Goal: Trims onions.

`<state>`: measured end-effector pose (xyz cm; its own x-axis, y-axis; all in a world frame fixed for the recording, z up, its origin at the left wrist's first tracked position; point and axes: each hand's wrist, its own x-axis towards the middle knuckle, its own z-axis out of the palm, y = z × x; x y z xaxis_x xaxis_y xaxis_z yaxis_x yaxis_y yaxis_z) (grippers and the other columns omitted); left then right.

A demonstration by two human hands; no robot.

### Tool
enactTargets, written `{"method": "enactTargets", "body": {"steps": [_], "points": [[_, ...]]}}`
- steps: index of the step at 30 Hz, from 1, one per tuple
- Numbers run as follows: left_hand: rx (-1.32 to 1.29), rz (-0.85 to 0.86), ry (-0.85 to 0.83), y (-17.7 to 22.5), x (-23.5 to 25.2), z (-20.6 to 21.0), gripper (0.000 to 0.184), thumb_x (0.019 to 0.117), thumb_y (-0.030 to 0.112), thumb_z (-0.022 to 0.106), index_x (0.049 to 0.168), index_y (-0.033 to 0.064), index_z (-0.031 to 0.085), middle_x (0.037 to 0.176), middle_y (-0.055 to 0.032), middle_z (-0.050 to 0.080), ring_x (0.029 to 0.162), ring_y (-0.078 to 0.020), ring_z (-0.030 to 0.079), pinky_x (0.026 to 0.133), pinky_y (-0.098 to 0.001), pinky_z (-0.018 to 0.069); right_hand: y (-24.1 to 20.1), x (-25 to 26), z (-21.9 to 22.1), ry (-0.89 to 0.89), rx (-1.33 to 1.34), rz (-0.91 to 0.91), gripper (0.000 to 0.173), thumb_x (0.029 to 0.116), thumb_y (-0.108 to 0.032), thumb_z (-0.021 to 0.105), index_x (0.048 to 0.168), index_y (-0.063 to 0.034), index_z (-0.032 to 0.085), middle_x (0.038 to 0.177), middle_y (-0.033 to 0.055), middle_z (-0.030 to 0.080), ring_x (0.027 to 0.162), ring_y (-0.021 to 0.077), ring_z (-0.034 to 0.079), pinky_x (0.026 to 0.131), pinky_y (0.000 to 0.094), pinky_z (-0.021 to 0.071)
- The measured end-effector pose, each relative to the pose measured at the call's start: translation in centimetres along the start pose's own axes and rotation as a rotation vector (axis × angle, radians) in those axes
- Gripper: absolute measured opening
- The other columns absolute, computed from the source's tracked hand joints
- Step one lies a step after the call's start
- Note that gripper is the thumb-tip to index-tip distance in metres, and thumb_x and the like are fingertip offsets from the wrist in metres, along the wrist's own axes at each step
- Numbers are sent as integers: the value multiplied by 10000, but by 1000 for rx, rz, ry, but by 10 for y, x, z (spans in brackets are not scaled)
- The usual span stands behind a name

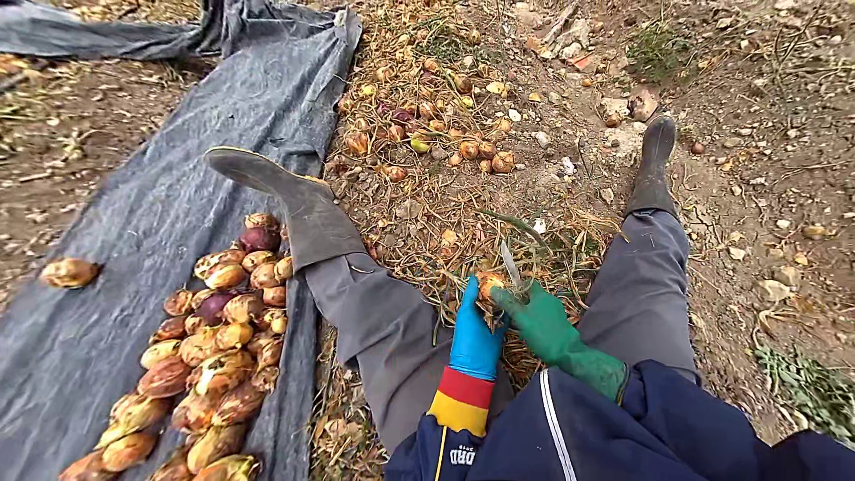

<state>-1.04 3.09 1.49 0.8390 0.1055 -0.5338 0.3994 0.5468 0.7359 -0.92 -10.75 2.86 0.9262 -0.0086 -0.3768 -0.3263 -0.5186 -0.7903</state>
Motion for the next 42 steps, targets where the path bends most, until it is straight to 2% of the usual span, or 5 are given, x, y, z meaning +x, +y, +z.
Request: {"method": "enactTargets", "body": {"steps": [20, 26, 31, 35, 42], "points": [[158, 368, 49, 21, 2, -20, 678, 865, 343, 811, 1461, 121, 576, 1287, -104, 698, 1189, -221, 665, 1041, -454, 544, -40, 0, 4, -523, 939, 269, 571, 1080, -610, 233, 793, -189, 491, 494, -49, 401, 375, 81, 398, 373, 262, 389], [-481, 383, -1, 91, -12, -85, 602, 1051, 515, 484, 1512, 133, 417, 1505, -182, 510, 1366, -376, 528, 1108, -559, 478, -54, 5, 15, -595, 880, 175, 663, 1004, -732, 352, 857, -128, 581, 529, 2, 433, 383, 124, 423, 370, 301, 428], [-510, 584, 729, 188, -57, -142, 533, 1113, 478, 260, 1554, 183, 313, 1510, -120, 466, 1361, -296, 509, 1106, -499, 448, 3, 41, -4, -492, 680, 202, 646, 984, -746, 389, 959, -143, 621, 571, -9, 483, 419, 122, 471, 401, 307, 468], [-524, 687, 687, 154, -78, -283, 787, 1019, 695, 313, 1565, 129, 280, 1538, -143, 480, 1365, -273, 548, 1092, -448, 506, 34, 56, -20, -415, 656, 237, 647, 1011, -714, 362, 1041, -135, 651, 652, 11, 554, 496, 136, 533, 462, 316, 504], [109, 471, 380, 137, 41, -91, 503, 1129, 386, 303, 1413, 2, 461, 1291, -140, 670, 1112, -232, 691, 956, -417, 568, 22, 97, -62, -159, 593, 250, 400, 991, -237, 672, 1369, -130, 593, 1029, 119, 750, 795, 261, 738, 706, 416, 631]]}}
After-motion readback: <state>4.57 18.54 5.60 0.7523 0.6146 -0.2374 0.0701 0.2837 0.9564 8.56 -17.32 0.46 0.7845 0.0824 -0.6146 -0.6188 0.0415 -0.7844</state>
